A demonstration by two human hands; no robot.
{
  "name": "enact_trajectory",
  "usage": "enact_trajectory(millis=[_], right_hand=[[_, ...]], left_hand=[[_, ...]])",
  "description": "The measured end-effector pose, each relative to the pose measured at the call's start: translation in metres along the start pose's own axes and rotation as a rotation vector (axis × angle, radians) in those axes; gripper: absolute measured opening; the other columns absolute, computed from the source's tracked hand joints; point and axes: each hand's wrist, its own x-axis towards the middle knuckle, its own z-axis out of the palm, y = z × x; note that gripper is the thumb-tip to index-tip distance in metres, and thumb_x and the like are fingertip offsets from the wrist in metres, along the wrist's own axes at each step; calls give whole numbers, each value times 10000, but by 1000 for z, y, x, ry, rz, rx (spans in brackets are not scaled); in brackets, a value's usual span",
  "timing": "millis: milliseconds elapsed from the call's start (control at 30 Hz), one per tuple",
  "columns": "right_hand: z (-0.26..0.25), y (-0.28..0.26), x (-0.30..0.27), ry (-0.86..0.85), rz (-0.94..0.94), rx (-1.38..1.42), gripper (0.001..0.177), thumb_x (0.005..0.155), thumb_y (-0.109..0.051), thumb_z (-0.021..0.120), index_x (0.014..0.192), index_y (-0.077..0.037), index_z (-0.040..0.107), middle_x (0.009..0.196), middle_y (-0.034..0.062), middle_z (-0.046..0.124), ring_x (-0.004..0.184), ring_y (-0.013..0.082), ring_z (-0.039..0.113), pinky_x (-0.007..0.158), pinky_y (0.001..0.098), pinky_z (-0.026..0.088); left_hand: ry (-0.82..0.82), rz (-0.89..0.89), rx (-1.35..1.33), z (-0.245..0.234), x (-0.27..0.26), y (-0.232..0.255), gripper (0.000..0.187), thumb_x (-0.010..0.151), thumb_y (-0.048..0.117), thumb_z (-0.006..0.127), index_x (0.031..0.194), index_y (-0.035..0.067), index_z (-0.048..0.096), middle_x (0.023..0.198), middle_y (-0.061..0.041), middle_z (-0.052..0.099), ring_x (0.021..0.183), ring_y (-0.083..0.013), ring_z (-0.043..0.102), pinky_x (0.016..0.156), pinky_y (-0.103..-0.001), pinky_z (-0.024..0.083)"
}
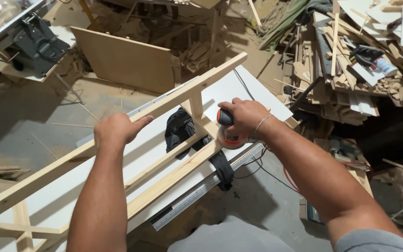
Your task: Sanding the surfaces of a wooden frame with an orbital sander in a workshop
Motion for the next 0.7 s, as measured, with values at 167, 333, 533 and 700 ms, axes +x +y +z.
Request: enact_trajectory(millis=[167,333,533,700], right_hand=[[2,-17,9,44,-11,23,831,714,-488,721,1488,-345,455,1172,80,634,1101,369,700,963,486,567],[10,-26,32,81,-17,2,833,695,-517,724,1466,-321,476,1145,72,639,1077,362,712,950,486,574],[20,-27,67,128,-9,-22,769,678,-577,714,1322,-202,525,1135,99,648,1056,377,722,929,495,582],[36,-15,108,130,-15,-36,781,671,-607,716,1310,-219,491,1167,101,644,1078,379,716,948,508,577]], left_hand=[[-12,8,-34,-5,-2,0,976,768,910,422,1152,86,780,1235,-164,741,1245,-360,647,995,-476,511],[-1,0,-41,-3,3,-2,975,764,914,427,1152,92,779,1231,-160,739,1240,-356,647,989,-472,515],[10,-7,-47,-2,0,-2,960,764,905,445,1135,88,785,1222,-152,746,1238,-346,652,983,-456,518],[22,0,-43,0,4,-3,999,752,940,408,1108,89,792,1187,-166,756,1212,-364,665,971,-465,523]])
